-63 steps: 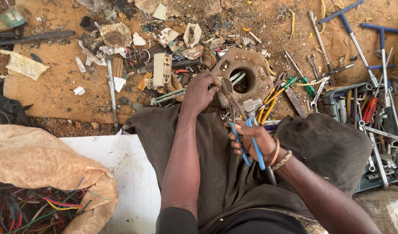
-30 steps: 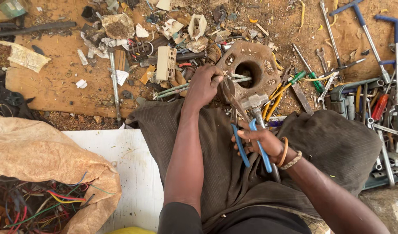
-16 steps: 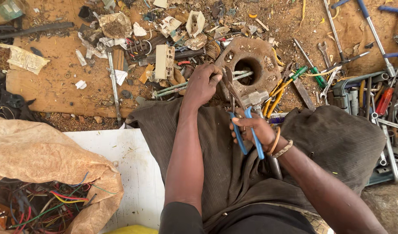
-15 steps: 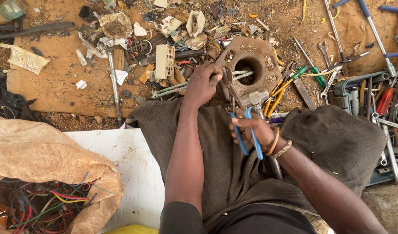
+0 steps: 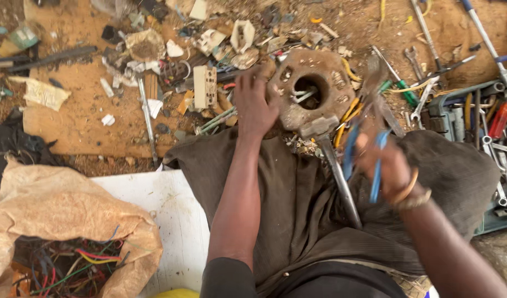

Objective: The person dismantles small electrical components, likely switches or sockets, using a hammer, pliers, and a screwdriver. They repeatedly strike the components on a metal anvil to break them apart, then use pliers to pull out metal pins and wires, and a screwdriver to pry open plastic casings.

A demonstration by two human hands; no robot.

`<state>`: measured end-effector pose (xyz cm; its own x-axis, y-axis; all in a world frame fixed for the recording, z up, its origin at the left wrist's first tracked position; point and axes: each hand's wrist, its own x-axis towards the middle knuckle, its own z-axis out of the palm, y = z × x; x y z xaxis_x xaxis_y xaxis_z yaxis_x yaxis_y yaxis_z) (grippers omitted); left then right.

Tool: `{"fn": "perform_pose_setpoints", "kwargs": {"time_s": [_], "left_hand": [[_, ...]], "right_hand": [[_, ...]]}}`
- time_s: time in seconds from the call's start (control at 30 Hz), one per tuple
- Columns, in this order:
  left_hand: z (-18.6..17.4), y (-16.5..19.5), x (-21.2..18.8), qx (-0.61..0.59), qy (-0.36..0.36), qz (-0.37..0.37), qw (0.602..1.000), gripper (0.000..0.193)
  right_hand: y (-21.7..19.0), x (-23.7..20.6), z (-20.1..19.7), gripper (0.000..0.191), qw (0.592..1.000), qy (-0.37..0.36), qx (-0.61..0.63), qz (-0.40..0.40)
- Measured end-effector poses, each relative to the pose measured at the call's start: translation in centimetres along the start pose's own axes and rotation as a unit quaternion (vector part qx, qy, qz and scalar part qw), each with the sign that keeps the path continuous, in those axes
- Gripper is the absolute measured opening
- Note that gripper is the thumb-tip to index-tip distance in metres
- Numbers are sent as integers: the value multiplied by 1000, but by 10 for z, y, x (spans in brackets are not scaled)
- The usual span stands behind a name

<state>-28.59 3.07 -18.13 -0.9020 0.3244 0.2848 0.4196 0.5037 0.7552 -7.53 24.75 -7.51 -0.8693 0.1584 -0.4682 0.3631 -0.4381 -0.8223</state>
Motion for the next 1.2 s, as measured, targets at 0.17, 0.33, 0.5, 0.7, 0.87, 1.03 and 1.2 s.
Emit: {"fn": "perform_pose_setpoints", "kwargs": {"time_s": [0.17,0.33,0.5,0.7,0.87,1.03,1.2], "left_hand": [[17,22,-8,144,-153,112,971,29],[26,20,-6,206,-199,88,954,30],[28,23,-4,181,-146,83,969,20],[21,62,2,-144,36,-213,966,19],[53,127,-24,-392,123,-317,855,16],[83,175,-58,-228,48,-77,970,29],[80,188,-40,-164,-87,-132,974,35]], "right_hand": [[-20,71,-90,45,948,261,-181,21],[-4,90,-122,56,889,310,-331,-61],[8,97,-112,46,742,325,-518,-274],[4,81,-61,31,901,248,-241,-263],[3,70,-33,34,993,54,5,-109],[22,84,-48,28,979,16,193,-69],[43,96,-76,22,989,72,24,-128]]}}
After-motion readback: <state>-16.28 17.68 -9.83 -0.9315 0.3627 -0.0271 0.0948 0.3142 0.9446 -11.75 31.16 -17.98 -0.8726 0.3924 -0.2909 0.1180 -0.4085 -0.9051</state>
